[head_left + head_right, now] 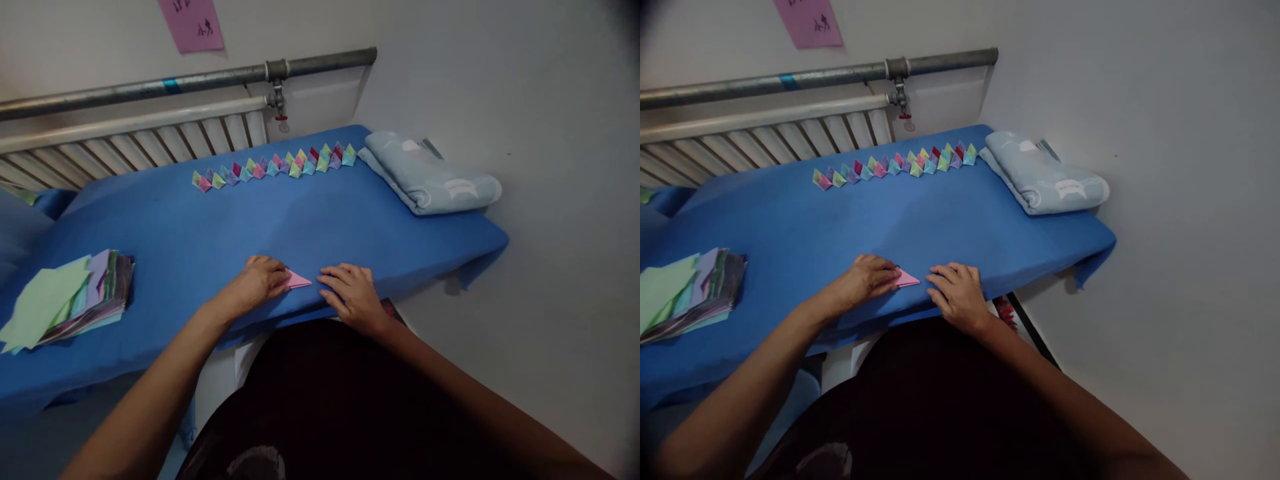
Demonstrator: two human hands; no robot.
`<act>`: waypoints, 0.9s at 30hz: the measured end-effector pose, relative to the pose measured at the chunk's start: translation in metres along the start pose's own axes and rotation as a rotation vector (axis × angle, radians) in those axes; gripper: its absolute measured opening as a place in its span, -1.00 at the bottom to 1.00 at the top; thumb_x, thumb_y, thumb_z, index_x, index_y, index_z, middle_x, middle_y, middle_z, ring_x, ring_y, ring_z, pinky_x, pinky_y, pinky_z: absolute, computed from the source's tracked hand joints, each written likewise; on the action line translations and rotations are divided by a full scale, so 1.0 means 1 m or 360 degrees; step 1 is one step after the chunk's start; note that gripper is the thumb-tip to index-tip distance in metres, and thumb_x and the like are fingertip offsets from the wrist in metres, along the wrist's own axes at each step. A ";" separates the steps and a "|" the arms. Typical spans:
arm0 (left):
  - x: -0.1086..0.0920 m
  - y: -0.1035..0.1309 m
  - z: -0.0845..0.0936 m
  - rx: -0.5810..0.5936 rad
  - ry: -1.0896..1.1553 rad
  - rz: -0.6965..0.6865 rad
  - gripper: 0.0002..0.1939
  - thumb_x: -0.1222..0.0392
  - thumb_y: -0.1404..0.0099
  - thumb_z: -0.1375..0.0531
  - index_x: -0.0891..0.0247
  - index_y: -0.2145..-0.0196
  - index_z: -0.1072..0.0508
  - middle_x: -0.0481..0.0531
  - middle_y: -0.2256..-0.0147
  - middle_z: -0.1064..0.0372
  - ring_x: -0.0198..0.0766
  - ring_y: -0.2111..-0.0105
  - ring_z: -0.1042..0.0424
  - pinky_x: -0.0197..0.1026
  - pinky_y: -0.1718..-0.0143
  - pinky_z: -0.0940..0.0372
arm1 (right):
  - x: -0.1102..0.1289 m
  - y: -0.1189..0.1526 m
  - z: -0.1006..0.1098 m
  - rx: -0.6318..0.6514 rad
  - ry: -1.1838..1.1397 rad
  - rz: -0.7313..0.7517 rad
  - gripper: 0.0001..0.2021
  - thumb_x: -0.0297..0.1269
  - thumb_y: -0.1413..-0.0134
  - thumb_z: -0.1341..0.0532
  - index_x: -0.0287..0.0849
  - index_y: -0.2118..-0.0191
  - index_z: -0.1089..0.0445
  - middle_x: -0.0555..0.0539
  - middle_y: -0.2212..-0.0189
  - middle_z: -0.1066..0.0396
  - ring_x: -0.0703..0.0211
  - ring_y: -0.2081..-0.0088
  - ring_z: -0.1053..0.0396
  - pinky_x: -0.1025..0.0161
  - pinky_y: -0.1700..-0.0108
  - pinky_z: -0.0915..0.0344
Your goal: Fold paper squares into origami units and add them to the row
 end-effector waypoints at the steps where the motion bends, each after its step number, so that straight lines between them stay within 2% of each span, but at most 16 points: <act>1: -0.001 0.000 0.001 0.0001 -0.0018 -0.0015 -0.72 0.10 -0.39 -0.06 0.17 0.12 -0.53 0.10 0.10 -0.48 -0.14 0.13 -0.39 -0.07 0.06 -0.16 | 0.000 0.000 0.000 -0.0008 -0.0007 0.0005 -0.73 -0.18 -0.26 -0.12 -0.08 0.03 -0.47 -0.06 -0.02 -0.46 -0.04 -0.04 -0.25 0.01 -0.07 -0.05; 6: -0.010 0.003 0.003 -0.0060 -0.0106 -0.0031 -0.72 0.17 -0.40 -0.05 0.25 0.10 -0.52 0.11 0.16 -0.50 -0.13 0.17 -0.39 -0.05 0.08 -0.16 | 0.000 -0.001 0.000 -0.0062 -0.0047 0.0018 -0.74 -0.21 -0.24 -0.12 -0.10 0.05 -0.48 -0.07 0.01 -0.47 -0.04 -0.02 -0.26 0.00 -0.06 -0.06; 9: -0.012 0.004 0.003 -0.0169 -0.0111 0.0071 -0.72 0.19 -0.41 -0.03 0.26 0.12 -0.52 0.11 0.23 -0.49 -0.14 0.23 -0.39 -0.07 0.13 -0.19 | -0.001 -0.001 0.001 -0.0075 -0.0087 0.0008 -0.76 -0.22 -0.24 -0.13 -0.10 0.07 -0.48 -0.07 0.02 -0.48 -0.05 -0.02 -0.27 -0.01 -0.05 -0.08; 12: -0.007 0.004 0.004 -0.0274 0.0074 0.0227 -0.75 0.21 -0.39 -0.06 0.26 0.18 -0.54 0.10 0.29 -0.48 -0.19 0.28 -0.40 -0.14 0.18 -0.24 | 0.000 -0.003 0.003 -0.0097 -0.0183 -0.0025 -0.78 -0.24 -0.23 -0.13 -0.09 0.09 -0.48 -0.09 0.05 -0.49 -0.04 0.01 -0.31 -0.03 -0.04 -0.10; 16: 0.000 0.007 0.012 -0.0572 0.0361 0.0530 -0.76 0.28 -0.35 -0.07 0.25 0.21 -0.55 0.04 0.37 -0.45 -0.26 0.37 -0.41 -0.24 0.28 -0.27 | 0.006 -0.014 0.006 -0.0157 -0.0486 -0.0147 -0.79 -0.24 -0.24 -0.11 -0.13 0.12 -0.44 -0.13 0.13 -0.49 0.03 0.07 -0.37 0.04 0.02 -0.19; 19: -0.004 0.009 0.017 -0.0832 0.0457 0.0702 -0.78 0.28 -0.32 -0.09 0.23 0.24 -0.55 0.02 0.37 -0.46 -0.27 0.37 -0.42 -0.24 0.29 -0.28 | 0.014 -0.027 0.005 -0.0216 -0.0802 -0.0282 -0.82 -0.21 -0.21 -0.13 -0.15 0.17 -0.39 -0.10 0.26 -0.47 0.12 0.20 -0.40 0.17 0.15 -0.28; 23: -0.017 0.007 0.017 -0.1071 0.0480 0.0762 -0.80 0.27 -0.30 -0.10 0.22 0.25 -0.54 0.03 0.36 -0.47 -0.26 0.34 -0.42 -0.22 0.25 -0.30 | 0.026 -0.045 0.001 -0.0195 -0.1031 -0.0405 -0.87 -0.19 -0.17 -0.16 -0.13 0.26 -0.32 0.00 0.41 -0.41 0.23 0.38 -0.37 0.26 0.29 -0.27; 27: -0.025 0.003 0.017 -0.1198 0.0506 0.0754 -0.81 0.31 -0.28 -0.10 0.21 0.26 -0.52 0.02 0.33 -0.48 -0.27 0.32 -0.43 -0.21 0.23 -0.31 | 0.030 -0.054 -0.003 -0.0159 -0.1037 -0.0425 -0.86 -0.16 -0.15 -0.18 -0.11 0.29 -0.27 0.02 0.44 -0.38 0.25 0.42 -0.35 0.28 0.35 -0.26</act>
Point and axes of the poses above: each hand's wrist, its own y-axis away from the middle knuckle, its own z-axis out of the back of the hand, x = y × z, the point moved 5 cm from there along -y, towards the middle knuckle
